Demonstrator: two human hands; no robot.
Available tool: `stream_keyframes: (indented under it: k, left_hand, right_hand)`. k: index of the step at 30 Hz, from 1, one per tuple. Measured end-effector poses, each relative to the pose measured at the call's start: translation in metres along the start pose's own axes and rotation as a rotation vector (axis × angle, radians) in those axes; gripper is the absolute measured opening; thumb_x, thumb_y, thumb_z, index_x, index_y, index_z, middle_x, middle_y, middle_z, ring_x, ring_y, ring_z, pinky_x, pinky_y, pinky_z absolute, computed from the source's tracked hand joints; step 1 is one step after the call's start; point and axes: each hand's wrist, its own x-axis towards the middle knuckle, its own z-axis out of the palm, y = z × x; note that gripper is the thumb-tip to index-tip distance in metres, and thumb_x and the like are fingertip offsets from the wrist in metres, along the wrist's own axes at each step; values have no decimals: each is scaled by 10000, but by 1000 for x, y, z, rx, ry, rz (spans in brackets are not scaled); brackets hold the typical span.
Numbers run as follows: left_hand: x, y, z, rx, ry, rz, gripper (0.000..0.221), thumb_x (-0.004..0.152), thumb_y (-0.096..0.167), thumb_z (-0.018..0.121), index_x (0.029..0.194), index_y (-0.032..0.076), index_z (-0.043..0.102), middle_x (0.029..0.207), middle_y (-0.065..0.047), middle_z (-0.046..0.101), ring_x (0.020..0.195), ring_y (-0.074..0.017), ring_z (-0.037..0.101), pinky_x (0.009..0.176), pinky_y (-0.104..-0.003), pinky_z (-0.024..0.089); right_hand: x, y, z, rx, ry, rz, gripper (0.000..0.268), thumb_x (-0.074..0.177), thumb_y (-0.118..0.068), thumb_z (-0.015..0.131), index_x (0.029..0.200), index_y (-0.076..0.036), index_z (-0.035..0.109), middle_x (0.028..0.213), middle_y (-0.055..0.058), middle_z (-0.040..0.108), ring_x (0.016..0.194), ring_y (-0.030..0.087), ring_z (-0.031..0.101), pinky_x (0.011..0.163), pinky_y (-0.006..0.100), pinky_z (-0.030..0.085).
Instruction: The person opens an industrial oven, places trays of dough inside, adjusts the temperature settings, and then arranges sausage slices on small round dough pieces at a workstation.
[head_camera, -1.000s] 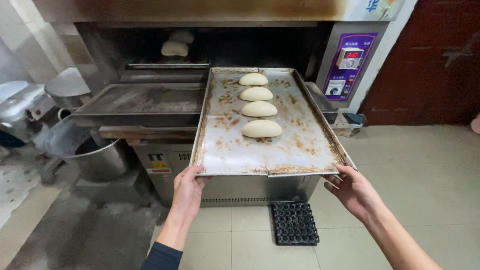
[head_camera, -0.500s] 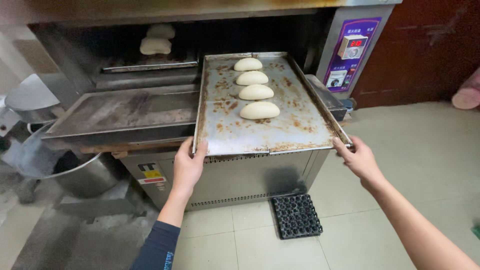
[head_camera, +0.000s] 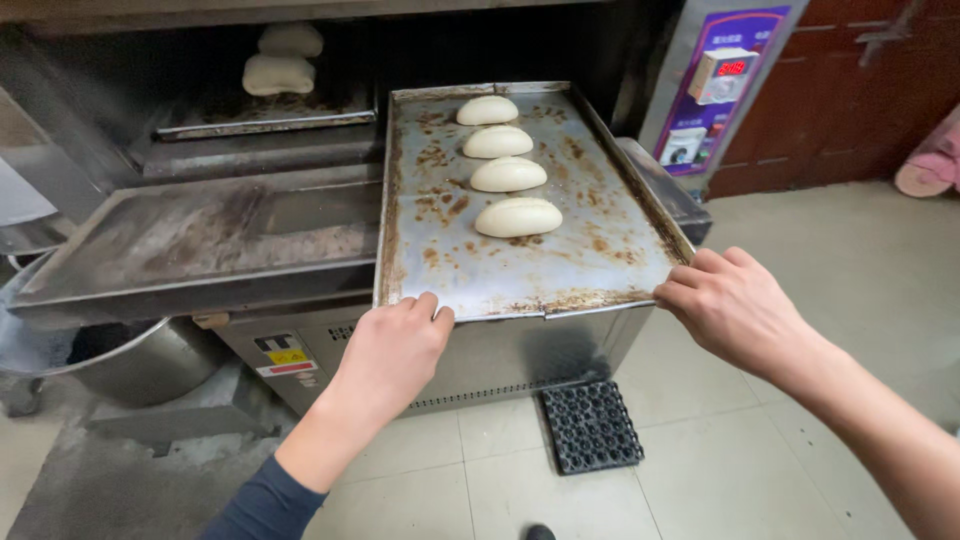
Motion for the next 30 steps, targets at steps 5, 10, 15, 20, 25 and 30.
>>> stream_keyframes:
  k: [5,10,15,20,25,30]
  left_hand:
    - [54,-41,30,-14,-60,69,56,759,70,670,724,60,712,784,-145,691,738,-315,719,635,-418,570]
    - [117,-94,79,28,-197,26,94,761,52,664,708,75,738,772,-168,730,772,-353,735,664,-448,583]
    - [177,-155,142,83,-163,40,78,739,66,670,716,67,745,791,-166,736,799,-349,739,683,-450,589]
    - [236,-199,198,157,-163,-36,157,817,92,636,747,90,775,855,-134,762,841,-312,755,691,-445,595]
    - [277,-230,226,218,-213,-112,171,850,107,629,819,100,797,914,-119,774,899,-300,759,728,-442,601]
    - [298,-251,242,239,-306,-216,183,864,82,623,884,100,804,986,-107,773,951,-307,751,727,-458,611]
  right_hand:
    - [56,28,21,-56,-57,-77,86,868,-215,649,869,-182,728,806,-26,686,893,186,642,796,375,485]
    - [128,65,61,3,48,-150,106,841,-234,664,790,-150,704,809,-2,685,892,216,658,798,388,501]
    - [205,101,115,-7,27,-134,136,877,-259,648,850,-147,721,872,23,726,877,253,709,746,411,566]
    - [275,129,160,13,-33,-26,174,928,-261,601,908,-160,742,930,66,755,764,313,735,629,451,589]
    - [327,151,182,-58,-89,28,196,936,-236,574,861,-193,750,877,92,766,758,324,745,632,455,595]
    - [352,155,192,-116,-111,15,283,990,-289,546,830,-195,760,825,132,760,759,330,755,667,454,602]
